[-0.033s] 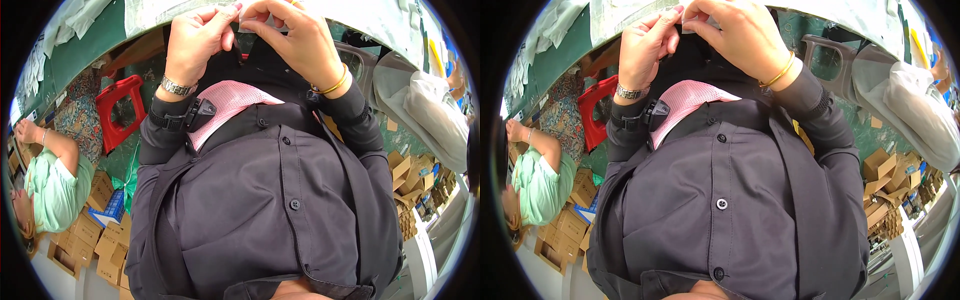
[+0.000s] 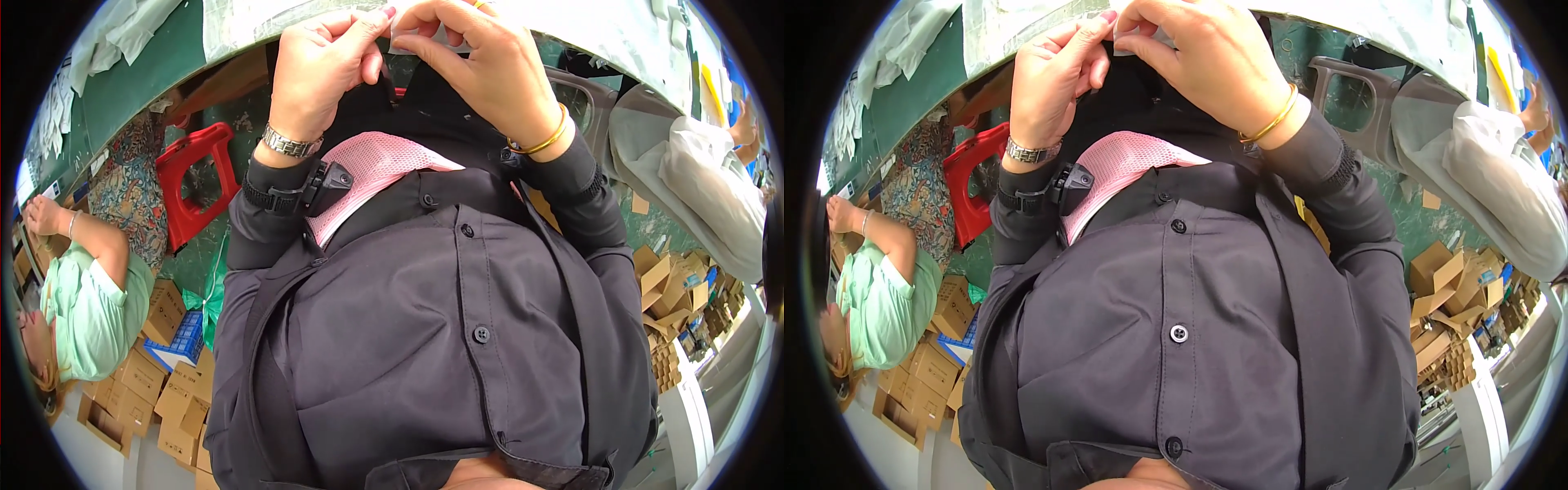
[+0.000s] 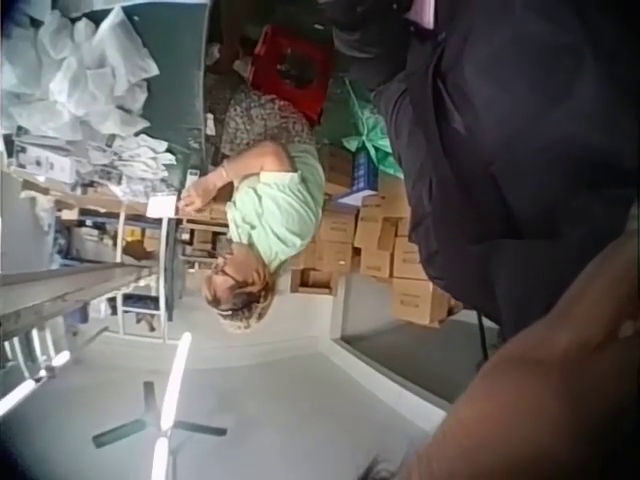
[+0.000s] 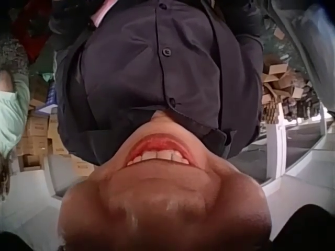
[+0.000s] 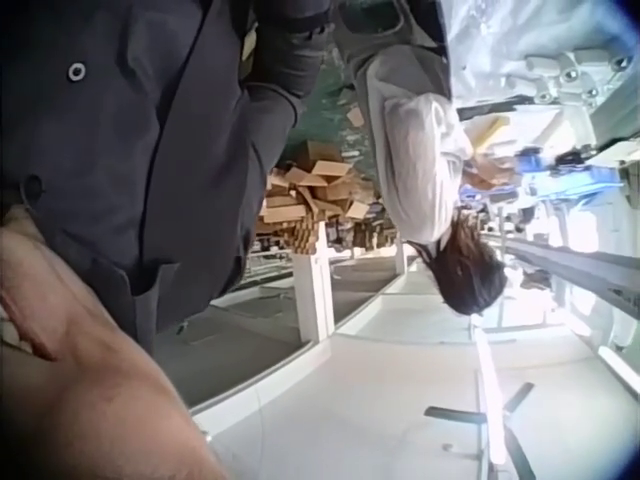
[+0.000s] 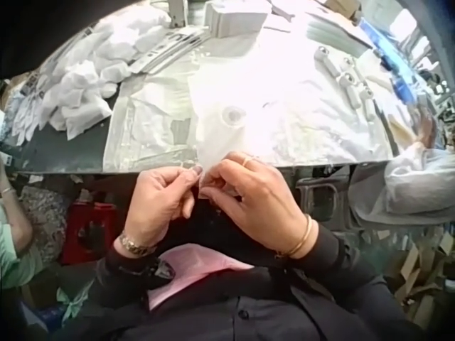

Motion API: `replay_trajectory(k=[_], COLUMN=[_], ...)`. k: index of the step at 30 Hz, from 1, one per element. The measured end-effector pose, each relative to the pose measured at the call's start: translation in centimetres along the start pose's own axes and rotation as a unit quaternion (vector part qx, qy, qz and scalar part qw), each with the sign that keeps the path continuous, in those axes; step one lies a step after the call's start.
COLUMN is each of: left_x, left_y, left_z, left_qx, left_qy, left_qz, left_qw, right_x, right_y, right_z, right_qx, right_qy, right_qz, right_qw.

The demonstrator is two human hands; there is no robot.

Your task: The person picks up a white plastic component and a plastic bag, inserts the component into the bag, and seals it by hand. They then set the bagged component aside and repeat the process with another component and bag.

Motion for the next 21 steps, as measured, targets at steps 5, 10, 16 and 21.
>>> replay_trajectory(k=[5, 10, 16, 21], left_x=[-0.1, -0.4, -0.4, -0.4], left_y=[0.0, -1.0, -0.8, -0.7], left_z=[-0.3, -1.2, -1.5, -1.4], left_qx=[-0.013, -0.015, -0.041, -0.033], left_qy=[-0.019, 0.014, -0.003, -0.003], left_qz=[-0.003, -0.011, -0.039, -0.037], left_qw=[1.0, 1.0, 0.998, 0.999], right_x=[-0.2, -0.6, -0.3, -0.8], right_y=[-0.6, -0.8, 0.3, 0.3], right_z=[-0.4, -0.5, -1.3, -0.7], right_qx=[-0.026, -0.094, -0.272, -0.199], right_qy=[0.007, 0.002, 0.131, 0.103], right_qz=[0.017, 0.083, 0.05, 0.041], right_qw=[0.999, 0.992, 0.952, 0.974])
Point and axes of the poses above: each hand's wrist, its own x-axis towards the middle knuckle, its own z-axis out of the back of the hand, y = z × x, the point moved 6 cm from there along x, towards the middle knuckle, and after that the axes turned 10 degrees about -y, right-handed, at the moved point
